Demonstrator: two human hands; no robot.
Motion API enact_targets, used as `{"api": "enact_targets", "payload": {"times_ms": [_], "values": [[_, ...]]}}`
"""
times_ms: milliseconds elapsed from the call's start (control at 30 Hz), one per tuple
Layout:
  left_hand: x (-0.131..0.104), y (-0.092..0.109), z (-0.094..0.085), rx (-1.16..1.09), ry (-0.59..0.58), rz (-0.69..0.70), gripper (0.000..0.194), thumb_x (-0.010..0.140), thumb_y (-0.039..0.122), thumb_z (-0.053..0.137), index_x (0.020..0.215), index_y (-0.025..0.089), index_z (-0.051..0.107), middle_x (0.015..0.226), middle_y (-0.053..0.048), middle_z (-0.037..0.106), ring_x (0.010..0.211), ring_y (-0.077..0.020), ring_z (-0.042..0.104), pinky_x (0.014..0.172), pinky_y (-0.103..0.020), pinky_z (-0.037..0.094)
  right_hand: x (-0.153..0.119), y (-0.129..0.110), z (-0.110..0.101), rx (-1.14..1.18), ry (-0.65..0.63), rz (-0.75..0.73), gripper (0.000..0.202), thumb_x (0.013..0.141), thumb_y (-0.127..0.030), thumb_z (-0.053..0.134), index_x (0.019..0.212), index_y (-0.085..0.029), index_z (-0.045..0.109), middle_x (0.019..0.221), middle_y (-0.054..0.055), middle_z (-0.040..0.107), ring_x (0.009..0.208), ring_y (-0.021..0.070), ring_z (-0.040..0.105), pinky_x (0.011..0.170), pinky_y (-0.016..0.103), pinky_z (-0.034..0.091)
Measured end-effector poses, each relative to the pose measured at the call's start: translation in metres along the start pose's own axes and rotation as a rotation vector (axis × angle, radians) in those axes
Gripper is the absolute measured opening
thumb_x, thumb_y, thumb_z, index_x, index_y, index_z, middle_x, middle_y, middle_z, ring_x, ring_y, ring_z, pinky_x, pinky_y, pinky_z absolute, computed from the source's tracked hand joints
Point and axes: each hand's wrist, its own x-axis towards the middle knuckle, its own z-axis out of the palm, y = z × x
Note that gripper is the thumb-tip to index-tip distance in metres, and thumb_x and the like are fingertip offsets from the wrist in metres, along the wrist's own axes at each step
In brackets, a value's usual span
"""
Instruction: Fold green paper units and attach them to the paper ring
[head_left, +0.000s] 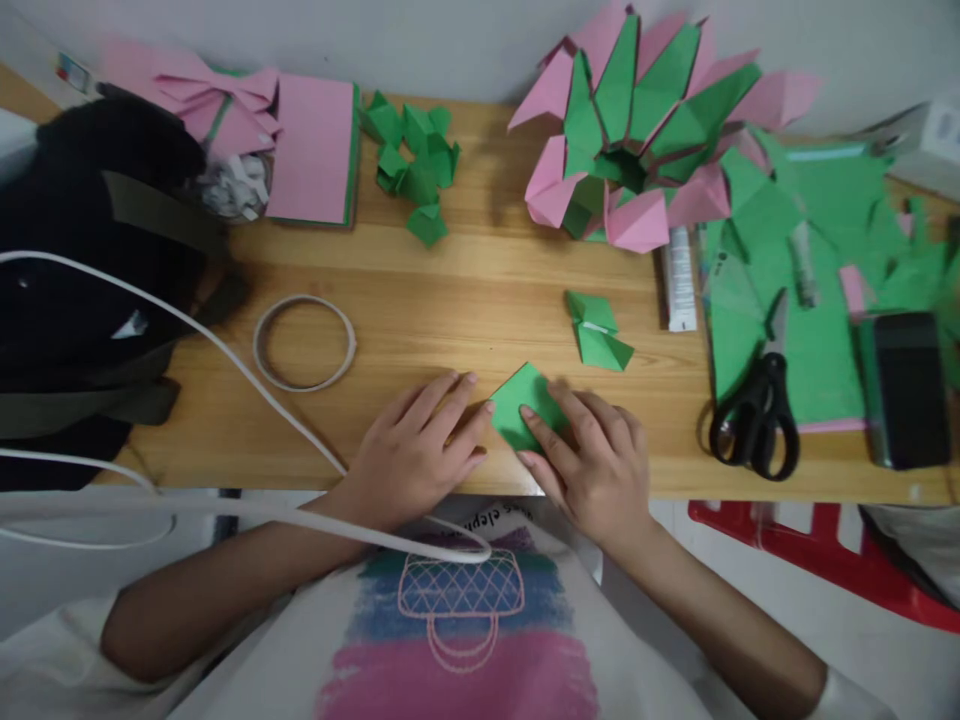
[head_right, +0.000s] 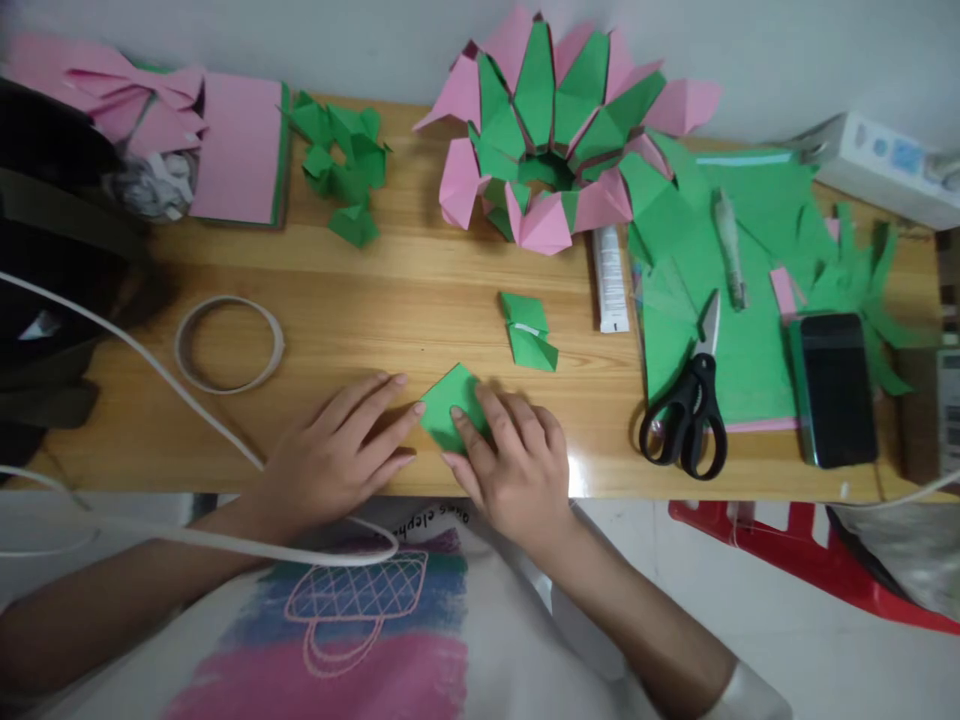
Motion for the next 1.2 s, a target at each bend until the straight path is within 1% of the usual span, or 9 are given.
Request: {"api": "enact_targets", "payload": {"times_ms": [200,333,533,667,733,900,967,1067,1200], "values": [[-0.003,-0.007,-0.002,-0.055,-0.038,0.016,0.033,0.096,0.03,0.052,0.118,0.011,0.066,0.128,-0.019,0.064,0.118,-0.0331,0.059,0.093,-0.045,0.051,-0.001,-0.004,-0.001,-0.06,0.003,0.007,0.03,0.091,-0.038,0.061,0.109,-0.018,0.072,0.116,0.013,0.071,0.107,0.029,0.055,0.087,0.04,0.04],[-0.005,-0.016,-0.005,-0.073,-0.076,0.055,0.028,0.095,0.026,0.054,0.115,0.012,0.067,0.131,-0.016,0.063,0.122,-0.0299,0.058,0.096,-0.041,0.049,-0.001,-0.005,0.0,-0.068,0.011,-0.006,0.03,0.091,-0.038,0.06,0.108,-0.016,0.072,0.115,0.012,0.073,0.107,0.0284,0.056,0.087,0.039,0.039],[-0.008,-0.021,-0.003,-0.037,-0.065,0.109,0.029,0.095,0.028,0.054,0.117,0.014,0.066,0.132,-0.017,0.062,0.121,-0.0302,0.058,0.096,-0.042,0.049,-0.003,-0.005,0.002,-0.073,0.02,-0.023,0.03,0.091,-0.037,0.061,0.109,-0.016,0.071,0.116,0.013,0.072,0.107,0.0281,0.056,0.087,0.039,0.039],[-0.01,-0.021,0.0,-0.031,-0.073,0.115,0.034,0.095,0.033,0.053,0.12,0.012,0.064,0.134,-0.019,0.06,0.123,-0.0319,0.056,0.096,-0.043,0.049,-0.002,-0.005,0.002,-0.052,0.02,-0.016,0.031,0.093,-0.038,0.056,0.11,-0.016,0.071,0.122,0.015,0.068,0.112,0.0289,0.054,0.091,0.041,0.039],[-0.011,-0.021,0.0,-0.032,-0.072,0.116,0.036,0.096,0.035,0.053,0.122,0.012,0.063,0.135,-0.019,0.059,0.125,-0.0319,0.054,0.098,-0.044,0.047,0.0,-0.007,0.003,-0.018,0.011,-0.01,0.034,0.095,-0.04,0.052,0.114,-0.018,0.07,0.127,0.016,0.065,0.115,0.0292,0.053,0.093,0.042,0.04],[-0.011,-0.02,-0.001,-0.023,-0.07,0.127,0.038,0.097,0.035,0.048,0.123,0.011,0.063,0.135,-0.02,0.058,0.126,-0.0317,0.052,0.102,-0.044,0.045,0.006,-0.012,0.008,0.044,-0.031,-0.046,0.04,0.095,-0.047,0.048,0.122,-0.024,0.066,0.137,0.013,0.058,0.124,0.0297,0.048,0.1,0.045,0.038],[-0.011,-0.021,-0.001,-0.023,-0.063,0.124,0.038,0.098,0.034,0.047,0.123,0.011,0.063,0.134,-0.019,0.059,0.125,-0.0316,0.053,0.102,-0.044,0.045,0.007,-0.012,0.008,0.032,-0.03,-0.046,0.039,0.095,-0.048,0.049,0.119,-0.024,0.068,0.137,0.012,0.058,0.124,0.0291,0.048,0.101,0.045,0.037],[-0.013,-0.022,0.001,-0.027,-0.03,0.116,0.036,0.098,0.034,0.046,0.122,0.013,0.063,0.134,-0.018,0.059,0.126,-0.0311,0.052,0.101,-0.044,0.047,0.003,-0.011,0.005,-0.008,-0.002,0.005,0.036,0.094,-0.046,0.051,0.111,-0.022,0.072,0.133,0.014,0.061,0.121,0.0294,0.05,0.099,0.044,0.038],[-0.015,-0.023,0.005,-0.032,0.003,0.133,0.035,0.098,0.033,0.048,0.12,0.011,0.064,0.134,-0.018,0.058,0.126,-0.0311,0.05,0.101,-0.045,0.047,-0.002,-0.01,0.003,-0.018,0.022,0.038,0.033,0.092,-0.042,0.056,0.106,-0.018,0.073,0.13,0.016,0.062,0.118,0.0311,0.052,0.096,0.045,0.04]]}}
